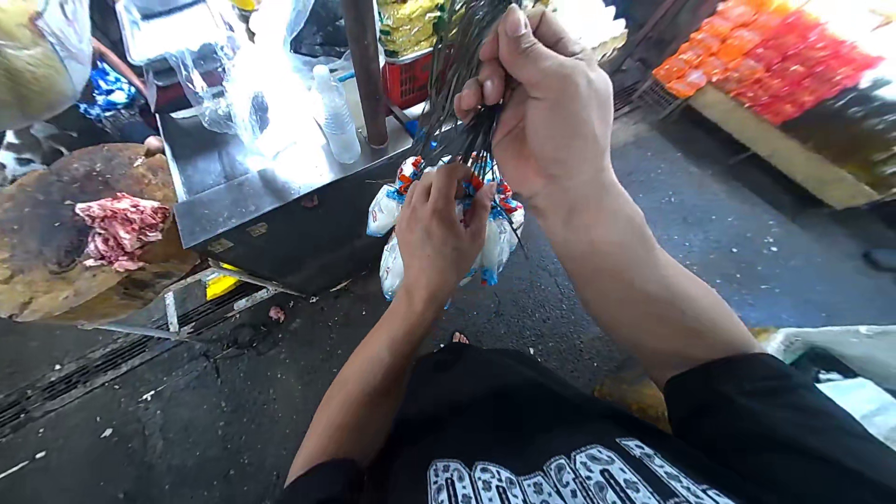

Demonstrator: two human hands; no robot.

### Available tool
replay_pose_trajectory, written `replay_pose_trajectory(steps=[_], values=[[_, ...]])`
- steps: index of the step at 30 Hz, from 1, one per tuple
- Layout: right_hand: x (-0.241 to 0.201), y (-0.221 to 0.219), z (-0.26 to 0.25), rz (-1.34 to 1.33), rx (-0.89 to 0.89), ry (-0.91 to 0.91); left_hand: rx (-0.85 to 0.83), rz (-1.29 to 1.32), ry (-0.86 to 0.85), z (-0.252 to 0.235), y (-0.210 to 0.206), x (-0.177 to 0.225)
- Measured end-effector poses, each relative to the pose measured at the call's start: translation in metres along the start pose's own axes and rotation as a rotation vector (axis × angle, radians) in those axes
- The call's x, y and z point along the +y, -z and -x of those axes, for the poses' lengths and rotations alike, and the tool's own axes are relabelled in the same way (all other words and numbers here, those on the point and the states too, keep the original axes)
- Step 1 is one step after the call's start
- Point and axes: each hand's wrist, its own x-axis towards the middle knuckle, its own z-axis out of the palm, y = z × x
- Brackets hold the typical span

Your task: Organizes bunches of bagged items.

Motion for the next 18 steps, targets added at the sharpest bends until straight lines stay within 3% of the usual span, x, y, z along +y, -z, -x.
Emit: replay_pose_trajectory(steps=[7, 13, 18], values=[[0.004, 0.004, 0.001, -0.016, 0.007, -0.051, -0.243, 0.083, 0.05, 0.031, 0.036, 0.005], [0.006, 0.003, 0.0, -0.027, 0.006, -0.084, -0.321, 0.177, 0.267, 0.084, 0.049, -0.008], [0.006, -0.002, 0.008, -0.006, -0.054, -0.061, -0.369, 0.018, 0.375, 0.094, 0.046, -0.018]])
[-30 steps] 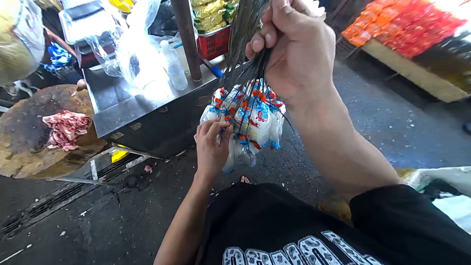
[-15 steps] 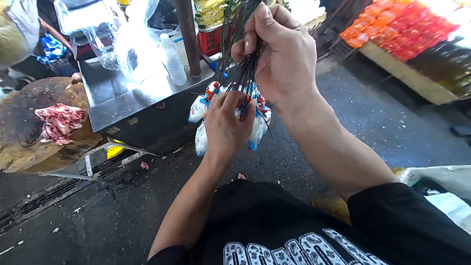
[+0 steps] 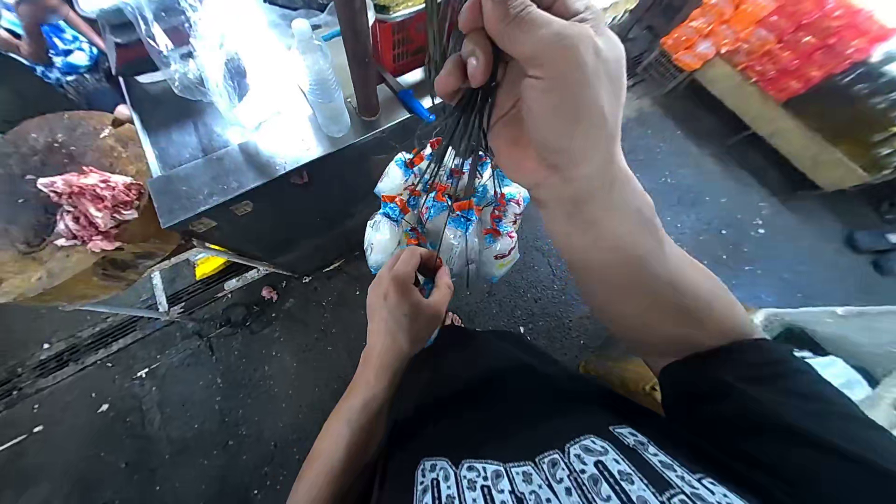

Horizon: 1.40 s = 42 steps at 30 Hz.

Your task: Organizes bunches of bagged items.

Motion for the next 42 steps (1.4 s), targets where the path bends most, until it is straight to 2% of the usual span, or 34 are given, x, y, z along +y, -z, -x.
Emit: replay_pose_trajectory(steps=[6, 7, 9, 11, 13, 16, 20, 23, 31, 36, 42], values=[[-0.001, 0.004, 0.008, 0.028, -0.033, -0.003, 0.093, -0.137, 0.021, -0.01, 0.008, -0.016], [0.0, 0.005, 0.009, 0.023, -0.031, -0.001, 0.164, -0.137, -0.011, -0.008, 0.009, -0.017], [0.0, 0.007, 0.009, 0.017, -0.02, 0.008, 0.352, -0.093, -0.185, -0.005, 0.008, -0.015], [-0.003, 0.007, 0.007, 0.011, -0.01, 0.021, 0.452, -0.021, -0.347, -0.009, 0.003, 0.0], [-0.002, 0.004, 0.009, -0.004, -0.004, 0.006, 0.405, -0.03, -0.353, -0.016, -0.001, 0.013], [0.008, -0.007, 0.015, -0.019, -0.027, 0.036, 0.301, -0.126, -0.244, -0.034, 0.001, 0.015], [0.002, 0.002, 0.013, 0.019, -0.031, 0.029, 0.362, -0.126, -0.331, -0.058, -0.006, 0.015], [-0.001, 0.006, 0.012, 0.011, -0.034, -0.043, 0.364, -0.123, -0.4, -0.054, 0.0, 0.014], [0.004, 0.013, 0.012, 0.001, -0.012, -0.143, 0.296, -0.123, -0.355, -0.025, 0.003, -0.001], [0.001, 0.021, 0.002, 0.1, -0.016, -0.068, 0.255, -0.117, -0.316, -0.023, 0.003, -0.003], [-0.008, 0.022, -0.001, 0.021, 0.013, -0.002, 0.173, -0.128, -0.256, -0.017, -0.005, -0.015]])
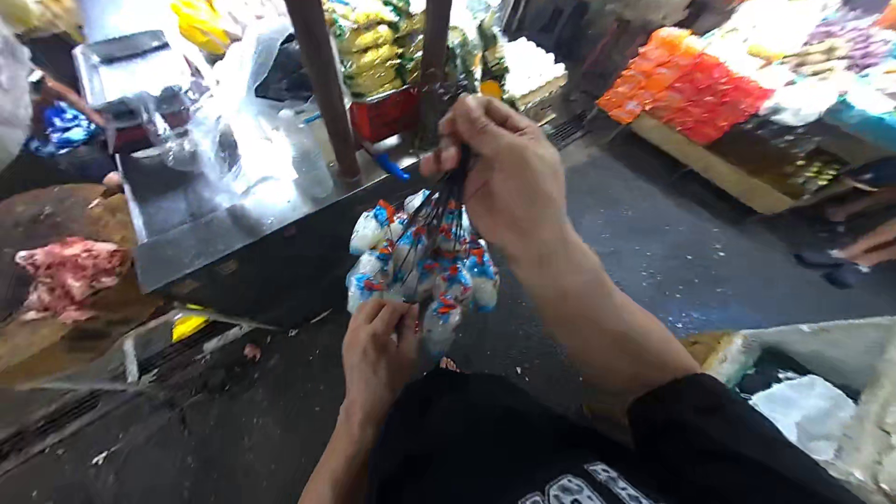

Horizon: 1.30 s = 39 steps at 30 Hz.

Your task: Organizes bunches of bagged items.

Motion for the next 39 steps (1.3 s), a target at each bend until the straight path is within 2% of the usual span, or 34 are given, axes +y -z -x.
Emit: replay_pose_trajectory(steps=[6, 11, 16, 21, 28, 31, 36, 39], values=[[-0.006, 0.002, 0.005, 0.018, -0.013, 0.034, 0.028, 0.238, 0.01, -0.002, -0.011, -0.007], [-0.013, 0.002, 0.013, 0.012, -0.058, 0.054, 0.16, 0.341, 0.002, -0.03, -0.016, -0.005], [-0.021, 0.007, 0.02, -0.023, -0.055, 0.048, 0.009, 0.289, -0.132, -0.057, -0.016, 0.007], [-0.03, 0.016, 0.026, -0.037, -0.026, 0.053, -0.201, 0.396, -0.206, -0.067, -0.019, 0.012], [-0.036, 0.025, 0.027, -0.06, 0.024, 0.068, -0.267, 0.41, -0.226, -0.069, -0.024, 0.025], [-0.039, 0.029, 0.025, -0.068, 0.039, 0.089, -0.2, 0.391, -0.198, -0.068, -0.016, 0.028], [-0.041, 0.034, 0.021, -0.041, 0.066, 0.159, -0.008, 0.478, -0.288, -0.08, 0.013, 0.039], [-0.039, 0.035, 0.02, -0.022, 0.049, 0.191, 0.014, 0.445, -0.279, -0.085, 0.036, 0.048]])
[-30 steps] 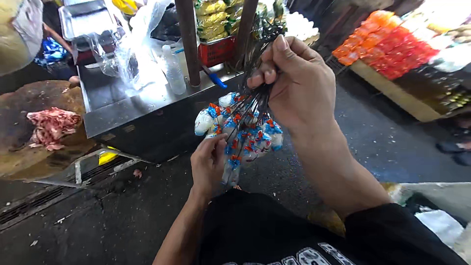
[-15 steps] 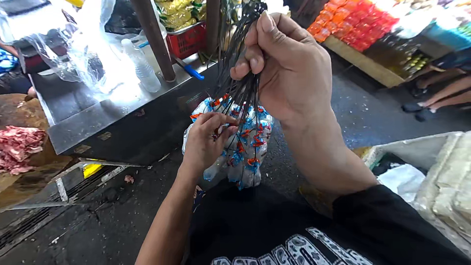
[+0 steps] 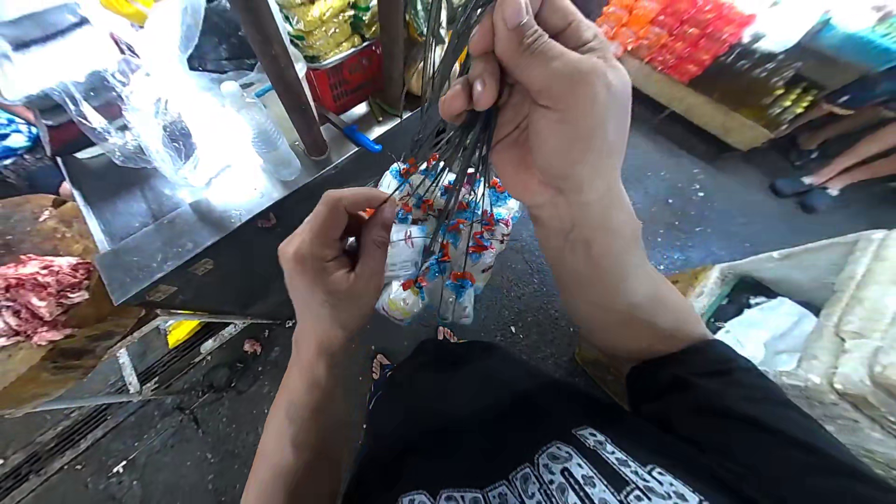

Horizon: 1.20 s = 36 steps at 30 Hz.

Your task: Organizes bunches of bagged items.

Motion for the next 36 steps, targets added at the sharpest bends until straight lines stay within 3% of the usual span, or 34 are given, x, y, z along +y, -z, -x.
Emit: replay_pose_trajectory(steps=[3, 6, 9, 11, 15, 21, 27, 29, 34, 36], values=[[0.004, 0.002, 0.0, 0.03, -0.027, 0.014, -0.057, -0.255, 0.022, 0.002, 0.014, 0.016], [0.011, 0.001, 0.001, 0.023, -0.034, -0.013, 0.0, -0.428, -0.059, 0.004, 0.022, 0.031], [0.015, -0.001, 0.003, -0.001, -0.023, -0.061, -0.15, -0.514, -0.004, 0.003, 0.03, 0.04], [0.015, -0.003, 0.004, -0.017, -0.028, -0.077, -0.262, -0.504, 0.07, 0.009, 0.027, 0.033], [0.014, -0.008, 0.004, -0.028, -0.029, -0.082, -0.329, -0.349, 0.153, 0.036, 0.017, 0.001], [0.014, -0.014, 0.002, -0.055, -0.005, -0.122, -0.278, -0.27, 0.169, 0.066, 0.0, -0.052], [0.013, -0.013, -0.002, -0.014, -0.058, -0.068, -0.268, -0.262, 0.194, 0.069, -0.017, -0.066], [0.012, -0.014, -0.002, -0.008, -0.058, -0.067, -0.221, -0.189, 0.213, 0.069, -0.018, -0.071], [0.007, -0.007, -0.016, 0.034, -0.076, -0.094, 0.166, 0.128, 0.22, 0.064, 0.009, -0.07], [0.004, -0.005, -0.025, 0.086, -0.113, -0.134, 0.216, 0.143, 0.183, 0.049, 0.024, -0.065]])
